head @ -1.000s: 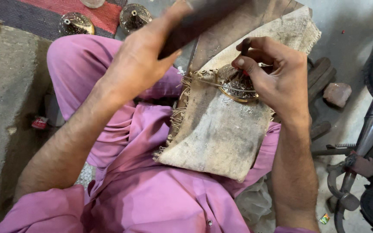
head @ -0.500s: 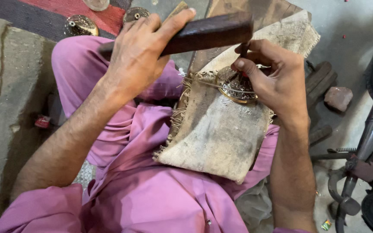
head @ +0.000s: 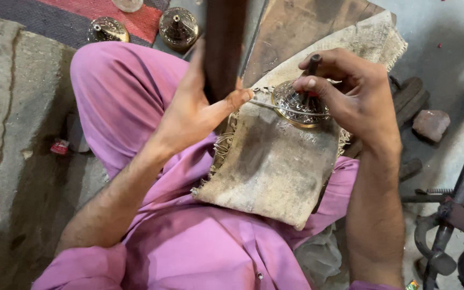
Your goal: The person sits cross-legged and repeatedly hammers a small ornate metal object using a wooden mallet and a chisel-like tool. They adjust the object's position on a cloth-covered board between strikes.
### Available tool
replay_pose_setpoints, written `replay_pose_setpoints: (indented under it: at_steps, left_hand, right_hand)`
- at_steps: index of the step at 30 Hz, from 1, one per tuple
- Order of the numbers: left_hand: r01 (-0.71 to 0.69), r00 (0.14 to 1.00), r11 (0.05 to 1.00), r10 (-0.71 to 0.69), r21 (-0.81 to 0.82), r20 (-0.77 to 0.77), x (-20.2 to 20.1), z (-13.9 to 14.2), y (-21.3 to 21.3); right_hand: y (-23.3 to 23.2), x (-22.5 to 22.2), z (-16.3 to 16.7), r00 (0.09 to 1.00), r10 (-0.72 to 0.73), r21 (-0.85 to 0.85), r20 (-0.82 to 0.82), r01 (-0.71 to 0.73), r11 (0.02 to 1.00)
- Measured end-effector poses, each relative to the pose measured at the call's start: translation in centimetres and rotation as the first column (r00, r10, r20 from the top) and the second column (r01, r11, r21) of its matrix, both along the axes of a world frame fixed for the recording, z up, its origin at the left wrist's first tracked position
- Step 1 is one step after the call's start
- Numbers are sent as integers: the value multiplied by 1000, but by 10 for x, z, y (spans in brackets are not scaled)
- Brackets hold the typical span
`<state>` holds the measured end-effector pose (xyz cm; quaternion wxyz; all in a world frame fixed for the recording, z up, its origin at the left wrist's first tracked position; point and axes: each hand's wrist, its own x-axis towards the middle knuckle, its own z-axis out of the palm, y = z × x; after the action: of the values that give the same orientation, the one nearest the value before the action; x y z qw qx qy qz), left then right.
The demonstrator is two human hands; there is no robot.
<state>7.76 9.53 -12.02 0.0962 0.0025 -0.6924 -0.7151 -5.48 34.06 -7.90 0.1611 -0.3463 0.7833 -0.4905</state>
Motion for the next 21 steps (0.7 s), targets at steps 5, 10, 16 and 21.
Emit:
replay_pose_setpoints:
  at_steps: [5, 10, 16, 21]
  left_hand:
    - [-62, 991, 928, 101, -367, 89, -4, -6, -6]
    - [-199, 979, 496, 137, -845, -150, -7, 0, -10]
    - [-203, 979, 469, 90, -859, -182, -9, -3, -11]
    - [-115, 992, 594, 109, -796, -63, -10, -11, -19]
  right_hand:
    - [5, -3, 3, 997, 72, -10, -15, -72, 997]
    - [11, -7, 3, 998, 59, 70, -27, -57, 996]
    - [16, -9, -2, 992, 85, 21, -91, -84, 996]
    - [19, -1, -14, 996, 31, -111, -84, -40, 993]
